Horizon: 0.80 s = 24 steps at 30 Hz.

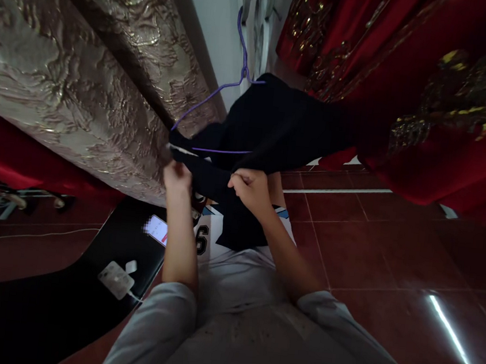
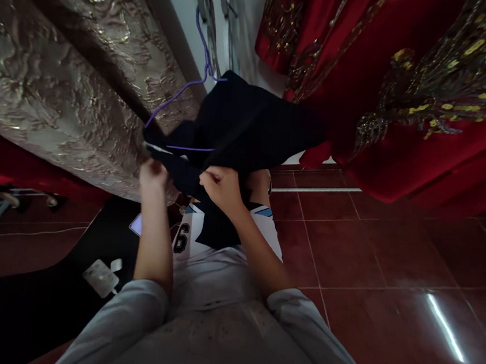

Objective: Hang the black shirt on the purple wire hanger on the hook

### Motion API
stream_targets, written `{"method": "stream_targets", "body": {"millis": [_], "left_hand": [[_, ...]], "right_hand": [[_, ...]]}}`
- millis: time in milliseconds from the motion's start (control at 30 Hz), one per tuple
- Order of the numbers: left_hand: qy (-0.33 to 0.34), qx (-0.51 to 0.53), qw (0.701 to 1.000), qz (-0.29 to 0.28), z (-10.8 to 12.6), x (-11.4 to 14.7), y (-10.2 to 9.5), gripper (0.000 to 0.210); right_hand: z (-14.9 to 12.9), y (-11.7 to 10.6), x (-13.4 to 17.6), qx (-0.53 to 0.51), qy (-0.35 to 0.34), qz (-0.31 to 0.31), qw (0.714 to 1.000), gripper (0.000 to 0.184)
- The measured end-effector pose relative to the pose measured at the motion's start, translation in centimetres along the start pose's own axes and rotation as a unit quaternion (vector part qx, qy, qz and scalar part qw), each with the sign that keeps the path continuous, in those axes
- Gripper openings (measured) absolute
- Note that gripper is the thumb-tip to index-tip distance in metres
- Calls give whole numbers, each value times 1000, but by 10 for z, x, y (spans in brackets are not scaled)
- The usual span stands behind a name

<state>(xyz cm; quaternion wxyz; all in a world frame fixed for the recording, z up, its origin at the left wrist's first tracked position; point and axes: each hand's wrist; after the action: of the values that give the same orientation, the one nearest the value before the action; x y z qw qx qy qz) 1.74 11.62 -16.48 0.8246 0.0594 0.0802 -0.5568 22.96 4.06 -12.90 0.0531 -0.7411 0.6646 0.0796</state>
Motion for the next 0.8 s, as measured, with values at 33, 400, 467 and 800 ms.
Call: {"method": "stream_targets", "body": {"millis": [33, 400, 467, 800], "left_hand": [[-54, 25, 998, 7, -16, 13, 6, 39], [51, 9, 983, -177, 17, 92, 66, 22], [135, -14, 960, -243, 38, 101, 77, 17], [192, -65, 906, -371, 37, 94, 98, 47]], "right_hand": [[7, -1, 3, -19, 9, 2, 1000, 23], [58, -50, 32, 29, -137, 376, 916, 26], [45, -51, 33, 72, -155, 254, 952, 35], [-6, -68, 38, -150, 137, -32, 979, 48]]}}
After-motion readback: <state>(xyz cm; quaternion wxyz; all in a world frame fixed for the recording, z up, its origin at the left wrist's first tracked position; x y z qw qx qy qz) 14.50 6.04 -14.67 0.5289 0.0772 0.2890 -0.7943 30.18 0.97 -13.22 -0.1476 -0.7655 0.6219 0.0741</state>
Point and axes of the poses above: each hand's wrist, its own x-axis away from the middle knuckle, its own y-axis out of the palm, z = x × y, and after that the axes turned 5 degrees about -x, right-handed
